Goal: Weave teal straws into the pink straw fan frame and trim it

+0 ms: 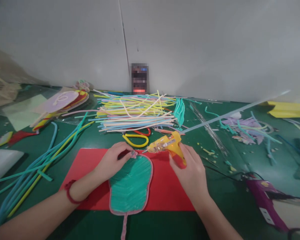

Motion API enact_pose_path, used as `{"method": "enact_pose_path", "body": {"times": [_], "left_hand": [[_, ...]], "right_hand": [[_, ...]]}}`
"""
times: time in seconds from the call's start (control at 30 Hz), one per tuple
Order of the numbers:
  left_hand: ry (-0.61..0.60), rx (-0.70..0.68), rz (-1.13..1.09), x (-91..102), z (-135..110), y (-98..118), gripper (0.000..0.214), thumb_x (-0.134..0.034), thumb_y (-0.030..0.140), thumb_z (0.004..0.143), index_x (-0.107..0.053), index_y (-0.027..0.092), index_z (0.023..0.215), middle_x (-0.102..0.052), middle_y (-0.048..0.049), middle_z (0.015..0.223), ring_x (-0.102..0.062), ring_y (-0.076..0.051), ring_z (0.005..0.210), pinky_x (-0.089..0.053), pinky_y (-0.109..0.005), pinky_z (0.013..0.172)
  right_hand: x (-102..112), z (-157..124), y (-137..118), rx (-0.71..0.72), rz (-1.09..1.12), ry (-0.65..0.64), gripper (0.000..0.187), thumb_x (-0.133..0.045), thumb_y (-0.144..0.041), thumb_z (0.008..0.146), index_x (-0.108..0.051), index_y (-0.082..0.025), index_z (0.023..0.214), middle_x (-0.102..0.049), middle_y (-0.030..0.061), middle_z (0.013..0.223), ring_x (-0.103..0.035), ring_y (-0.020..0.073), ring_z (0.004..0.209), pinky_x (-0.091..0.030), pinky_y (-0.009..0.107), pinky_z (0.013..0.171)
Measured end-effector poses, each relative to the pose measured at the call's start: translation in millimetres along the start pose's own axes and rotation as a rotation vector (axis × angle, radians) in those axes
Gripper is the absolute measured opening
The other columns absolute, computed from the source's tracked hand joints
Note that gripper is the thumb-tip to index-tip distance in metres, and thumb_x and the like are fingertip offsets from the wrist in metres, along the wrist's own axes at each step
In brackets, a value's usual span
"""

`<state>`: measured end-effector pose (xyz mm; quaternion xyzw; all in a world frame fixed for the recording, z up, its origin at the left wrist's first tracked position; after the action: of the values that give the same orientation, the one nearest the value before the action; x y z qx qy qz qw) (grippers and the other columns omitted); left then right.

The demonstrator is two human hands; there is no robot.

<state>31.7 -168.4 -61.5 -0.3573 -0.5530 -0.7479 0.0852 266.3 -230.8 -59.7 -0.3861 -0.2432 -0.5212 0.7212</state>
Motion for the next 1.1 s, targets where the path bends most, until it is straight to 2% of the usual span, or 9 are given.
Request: {"method": "enact_pose_path", "body": {"times": [0.17, 0.27, 0.37, 0.5, 0.7, 0.83, 0.9, 0.97, 1.1], "left_hand": [[0.16, 0.095, -0.006, 8.1, -2.6, -3.4, 0.018, -0.048, 0.032, 0.086, -0.062, 0.021, 0.084, -0.066, -0.004, 0.088, -0.061, -0.018, 0.084, -0.047, -0.031, 0.075], [0.121, 0.199, -0.052, 15.6, -2.4, 1.1, 0.02, -0.048, 0.034, 0.084, -0.063, 0.021, 0.085, -0.066, -0.0039, 0.092, -0.063, -0.017, 0.076, -0.049, -0.027, 0.063], [0.038, 0.157, -0.056, 25.6, -0.3, 13.2, 0.015, -0.055, 0.033, 0.081, -0.065, 0.022, 0.077, -0.069, 0.0005, 0.082, -0.063, -0.016, 0.078, -0.048, -0.025, 0.071], [-0.09, 0.209, -0.068, 34.1, 1.0, 20.4, 0.013, -0.056, 0.032, 0.079, -0.064, 0.023, 0.074, -0.069, 0.0025, 0.078, -0.063, -0.016, 0.072, -0.047, -0.023, 0.063], [-0.097, 0.291, -0.001, 36.3, 2.1, 17.2, 0.016, -0.053, 0.033, 0.079, -0.063, 0.021, 0.076, -0.068, -0.0009, 0.083, -0.062, -0.018, 0.076, -0.046, -0.027, 0.067], [-0.107, 0.292, -0.007, 37.0, 2.6, 14.0, 0.017, -0.054, 0.034, 0.079, -0.062, 0.019, 0.077, -0.067, -0.0015, 0.086, -0.061, -0.018, 0.08, -0.045, -0.029, 0.073], [-0.097, 0.258, -0.025, 37.6, 3.3, 14.0, 0.017, -0.056, 0.035, 0.077, -0.062, 0.019, 0.077, -0.066, -0.002, 0.086, -0.06, -0.018, 0.082, -0.045, -0.029, 0.076], [-0.11, 0.246, -0.054, 35.6, 3.9, 15.0, 0.017, -0.058, 0.035, 0.076, -0.063, 0.018, 0.075, -0.064, -0.0028, 0.087, -0.06, -0.018, 0.083, -0.045, -0.03, 0.078], [-0.192, 0.268, -0.106, 21.4, 6.1, 17.1, 0.013, -0.059, 0.03, 0.076, -0.066, 0.018, 0.076, -0.063, -0.0041, 0.091, -0.059, -0.018, 0.087, -0.045, -0.032, 0.082]], "right_hand": [[-9.3, 3.3, 14.9, -0.243, 0.162, -0.165, 0.034, -0.056, -0.04, 0.077, -0.057, -0.017, 0.102, -0.062, 0.0062, 0.086, -0.059, 0.0186, 0.073, -0.05, 0.029, 0.065], [-10.2, 4.8, 21.2, -0.306, 0.179, -0.179, 0.036, -0.057, -0.042, 0.076, -0.057, -0.016, 0.101, -0.061, 0.005, 0.083, -0.057, 0.0173, 0.07, -0.048, 0.028, 0.063], [-9.0, 6.3, 23.8, -0.313, 0.178, -0.177, 0.036, -0.058, -0.042, 0.076, -0.057, -0.017, 0.102, -0.061, 0.0051, 0.085, -0.058, 0.0169, 0.071, -0.048, 0.027, 0.062], [-6.5, 8.1, 19.5, -0.23, 0.164, -0.15, 0.035, -0.057, -0.04, 0.077, -0.057, -0.016, 0.103, -0.061, 0.0064, 0.087, -0.059, 0.0182, 0.075, -0.05, 0.028, 0.066], [-10.9, -0.9, -4.7, 0.031, 0.134, -0.133, 0.036, -0.055, -0.036, 0.081, -0.054, -0.016, 0.112, -0.063, 0.0111, 0.099, -0.061, 0.0229, 0.09, -0.051, 0.036, 0.079], [-13.2, -7.4, -16.3, 0.063, 0.129, -0.125, 0.038, -0.057, -0.037, 0.081, -0.054, -0.016, 0.112, -0.063, 0.0119, 0.101, -0.061, 0.0242, 0.093, -0.051, 0.038, 0.08], [-10.8, -6.3, -15.7, -0.015, 0.195, -0.111, 0.039, -0.06, -0.04, 0.078, -0.054, -0.017, 0.109, -0.062, 0.0111, 0.098, -0.06, 0.0236, 0.091, -0.052, 0.036, 0.077], [-7.5, -3.1, -9.9, -0.16, 0.291, -0.108, 0.038, -0.061, -0.043, 0.077, -0.055, -0.018, 0.105, -0.061, 0.0085, 0.093, -0.059, 0.0213, 0.084, -0.052, 0.033, 0.071], [-2.6, 2.6, 6.2, -0.423, 0.4, -0.114, 0.037, -0.06, -0.046, 0.075, -0.057, -0.02, 0.101, -0.057, 0.0041, 0.087, -0.055, 0.0165, 0.074, -0.048, 0.028, 0.062]]}}
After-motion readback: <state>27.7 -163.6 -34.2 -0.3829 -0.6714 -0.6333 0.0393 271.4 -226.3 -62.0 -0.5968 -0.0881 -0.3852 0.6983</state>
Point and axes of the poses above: each hand's wrist, its own z-axis towards the middle knuckle, its own x-axis out of the back of the hand, y = z × x, the point moved 3 cm from there along z, towards the middle knuckle
